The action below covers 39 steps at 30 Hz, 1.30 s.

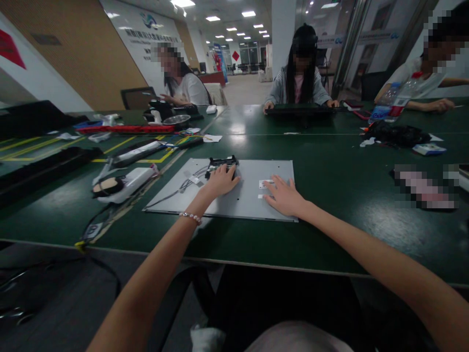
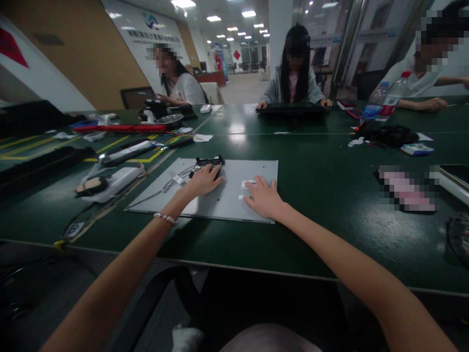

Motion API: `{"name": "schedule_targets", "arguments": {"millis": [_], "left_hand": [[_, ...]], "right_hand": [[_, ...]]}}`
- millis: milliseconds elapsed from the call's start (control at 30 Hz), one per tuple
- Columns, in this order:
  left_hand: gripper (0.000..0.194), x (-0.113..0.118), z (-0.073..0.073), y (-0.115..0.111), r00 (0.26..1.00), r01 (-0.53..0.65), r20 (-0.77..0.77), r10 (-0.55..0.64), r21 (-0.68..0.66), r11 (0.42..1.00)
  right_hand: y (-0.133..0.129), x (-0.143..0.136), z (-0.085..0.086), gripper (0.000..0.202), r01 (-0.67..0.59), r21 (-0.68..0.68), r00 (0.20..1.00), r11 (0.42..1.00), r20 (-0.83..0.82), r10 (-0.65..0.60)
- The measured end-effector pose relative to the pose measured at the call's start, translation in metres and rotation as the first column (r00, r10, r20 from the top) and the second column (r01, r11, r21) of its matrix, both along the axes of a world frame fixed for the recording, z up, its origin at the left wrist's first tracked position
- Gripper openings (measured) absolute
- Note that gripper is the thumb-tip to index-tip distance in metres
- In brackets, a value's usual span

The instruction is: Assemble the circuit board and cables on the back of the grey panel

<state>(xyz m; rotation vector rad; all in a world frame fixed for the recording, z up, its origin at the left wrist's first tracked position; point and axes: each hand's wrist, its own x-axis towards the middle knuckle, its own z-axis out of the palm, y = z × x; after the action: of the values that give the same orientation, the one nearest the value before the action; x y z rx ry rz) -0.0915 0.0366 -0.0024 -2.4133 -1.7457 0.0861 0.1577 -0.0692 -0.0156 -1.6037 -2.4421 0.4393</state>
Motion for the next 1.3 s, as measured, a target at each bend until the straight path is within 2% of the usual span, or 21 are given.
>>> {"name": "schedule_targets", "arguments": {"millis": [133,267,433,533,600,767,867,1000,1133,1200,1300], "left_hand": [[0.062,-0.02,0.014,-0.01,0.997,-0.005,0.073,0.001,0.056,0.998],[0.056,-0.058,0.031,-0.019,0.989,-0.141,0.052,0.138,0.075,0.987],[0.049,-0.09,0.033,-0.028,0.962,-0.273,-0.006,0.274,0.078,0.959],[0.038,-0.094,0.035,-0.025,0.945,-0.326,-0.013,0.328,0.085,0.942],[0.037,-0.093,0.042,-0.02,0.94,-0.337,-0.011,0.341,0.126,0.933],[0.039,-0.077,0.067,0.004,0.946,-0.313,0.015,0.323,0.284,0.906],[0.039,-0.063,0.073,0.023,0.962,-0.269,0.062,0.265,0.356,0.895],[0.042,-0.04,0.067,0.05,0.99,-0.139,0.063,0.124,0.374,0.917],[0.039,-0.018,0.049,0.077,0.999,-0.053,0.024,0.048,0.296,0.954],[0.038,-0.011,0.038,0.088,0.998,-0.057,0.022,0.053,0.259,0.964],[0.039,-0.007,0.021,0.101,0.989,-0.132,0.088,0.117,0.192,0.972]], "right_hand": [[-0.001,0.002,0.001,0.067,-0.008,-0.012,1.0,1.0,-0.009,0.008],[-0.002,0.003,0.002,0.068,-0.015,-0.027,1.0,1.0,-0.011,0.014],[-0.004,0.002,0.005,0.067,-0.008,-0.025,1.0,1.0,-0.001,0.008],[-0.006,0.002,0.007,0.067,-0.006,-0.03,1.0,1.0,0.002,0.007],[-0.006,0.002,0.007,0.067,-0.008,-0.031,1.0,0.999,0.005,0.008],[-0.004,0.001,0.005,0.066,-0.002,-0.017,1.0,1.0,0.018,0.002],[-0.003,0.0,0.005,0.066,0.002,-0.013,1.0,1.0,0.025,-0.002],[-0.001,0.0,0.004,0.067,0.002,-0.021,1.0,1.0,0.021,-0.002],[0.0,0.0,0.003,0.066,0.005,-0.015,1.0,1.0,0.021,-0.005],[0.0,0.0,0.004,0.066,0.004,-0.019,1.0,1.0,0.024,-0.004],[-0.001,-0.001,0.006,0.066,0.002,-0.034,1.0,0.999,0.026,-0.001]]}}
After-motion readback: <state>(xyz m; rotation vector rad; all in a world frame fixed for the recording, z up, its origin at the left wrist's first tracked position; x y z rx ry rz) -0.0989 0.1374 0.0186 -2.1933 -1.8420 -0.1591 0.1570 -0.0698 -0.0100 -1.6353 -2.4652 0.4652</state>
